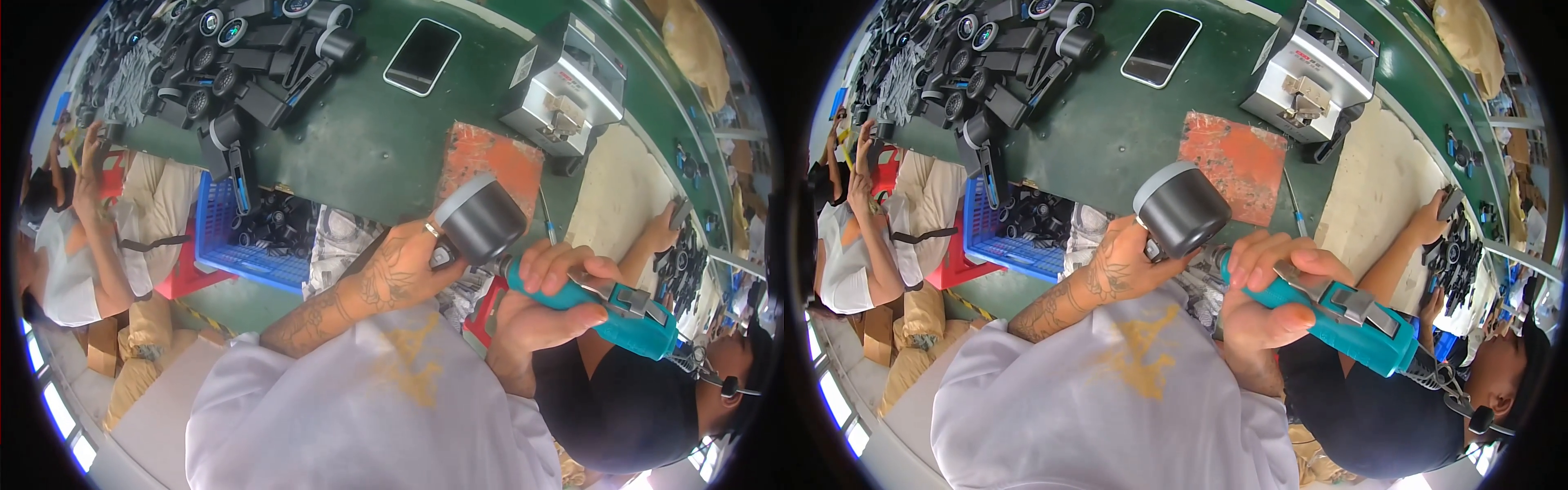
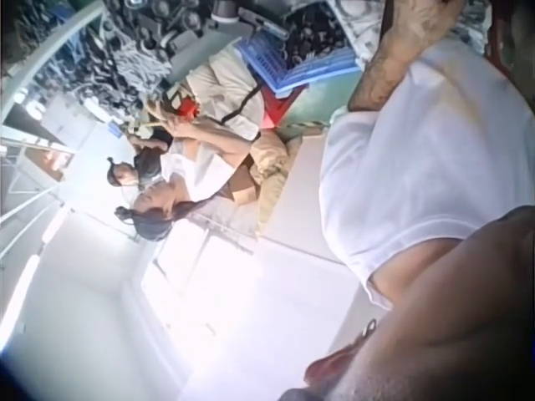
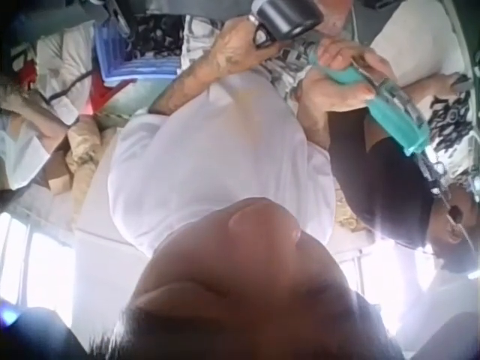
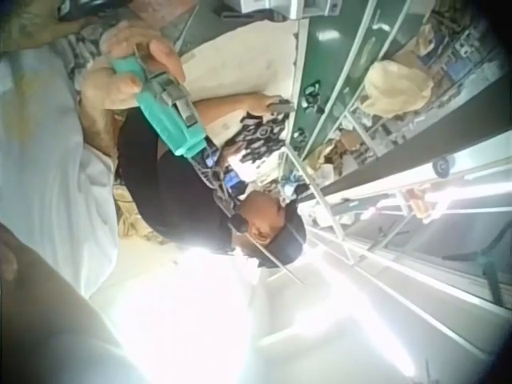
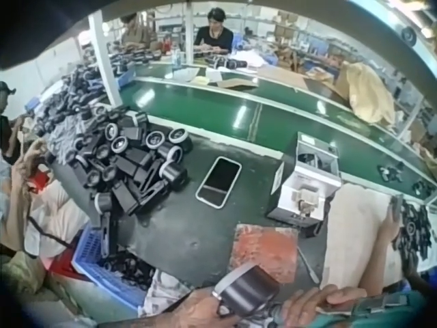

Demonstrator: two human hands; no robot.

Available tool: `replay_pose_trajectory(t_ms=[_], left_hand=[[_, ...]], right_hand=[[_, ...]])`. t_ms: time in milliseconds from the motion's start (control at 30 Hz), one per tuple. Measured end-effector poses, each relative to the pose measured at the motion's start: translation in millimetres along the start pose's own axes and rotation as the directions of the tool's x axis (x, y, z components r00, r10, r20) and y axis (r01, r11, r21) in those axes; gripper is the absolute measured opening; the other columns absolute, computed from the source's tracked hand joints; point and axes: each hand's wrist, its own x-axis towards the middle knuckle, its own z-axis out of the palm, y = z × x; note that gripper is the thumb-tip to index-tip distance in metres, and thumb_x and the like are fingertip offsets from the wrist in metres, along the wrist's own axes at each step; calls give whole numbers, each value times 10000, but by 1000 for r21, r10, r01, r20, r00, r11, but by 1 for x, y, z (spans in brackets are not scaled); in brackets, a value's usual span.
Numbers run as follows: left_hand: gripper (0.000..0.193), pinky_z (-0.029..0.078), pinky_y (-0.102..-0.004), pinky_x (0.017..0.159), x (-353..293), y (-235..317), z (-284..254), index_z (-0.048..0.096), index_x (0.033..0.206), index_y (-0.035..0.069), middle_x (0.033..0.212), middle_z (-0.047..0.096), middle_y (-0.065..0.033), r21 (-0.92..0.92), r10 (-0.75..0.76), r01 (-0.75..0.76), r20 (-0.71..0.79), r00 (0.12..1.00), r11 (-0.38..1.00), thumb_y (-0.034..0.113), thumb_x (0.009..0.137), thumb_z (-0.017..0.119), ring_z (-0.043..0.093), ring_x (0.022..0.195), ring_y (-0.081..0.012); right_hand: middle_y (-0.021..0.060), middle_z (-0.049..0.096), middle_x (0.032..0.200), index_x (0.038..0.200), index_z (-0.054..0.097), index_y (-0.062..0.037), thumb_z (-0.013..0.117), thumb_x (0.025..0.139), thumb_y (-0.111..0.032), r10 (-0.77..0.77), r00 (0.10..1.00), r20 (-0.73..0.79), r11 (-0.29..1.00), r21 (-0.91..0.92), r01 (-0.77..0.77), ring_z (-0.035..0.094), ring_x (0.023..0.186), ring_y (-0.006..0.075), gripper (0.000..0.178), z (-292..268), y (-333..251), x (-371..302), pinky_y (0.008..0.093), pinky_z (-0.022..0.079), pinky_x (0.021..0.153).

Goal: The person assembles electronic controller components by securing plastic housings and electronic components with screws using an electric screwdriver at a production line station.

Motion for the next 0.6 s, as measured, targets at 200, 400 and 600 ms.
replay_pose_trajectory(t_ms=[200,400,600], left_hand=[[330,561,-379,689,0,1,-4,650,1035,37,860,703,-147,70,34,-36,31,999,997,137,769,820,713,788,-315],[342,556,-363,694,-1,0,-4,642,1031,20,863,696,-133,18,109,-110,18,994,994,141,766,822,704,767,-272],[410,521,-305,719,6,1,-8,460,1380,-2,1116,671,-141,-566,-208,361,318,925,741,91,982,474,616,781,-148]], right_hand=[[58,523,722,1177,452,-55,575,945,-591,20,998,59,999,-51,-17,512,548,162,597,3,1,3,312,432,473],[64,540,736,1183,451,-45,542,926,-655,9,997,73,1000,-27,-7,511,551,160,668,-2,5,1,315,431,472],[86,568,808,1263,467,-13,524,876,-742,-191,973,130,968,190,164,533,604,183,827,-11,-9,7,312,435,519]])
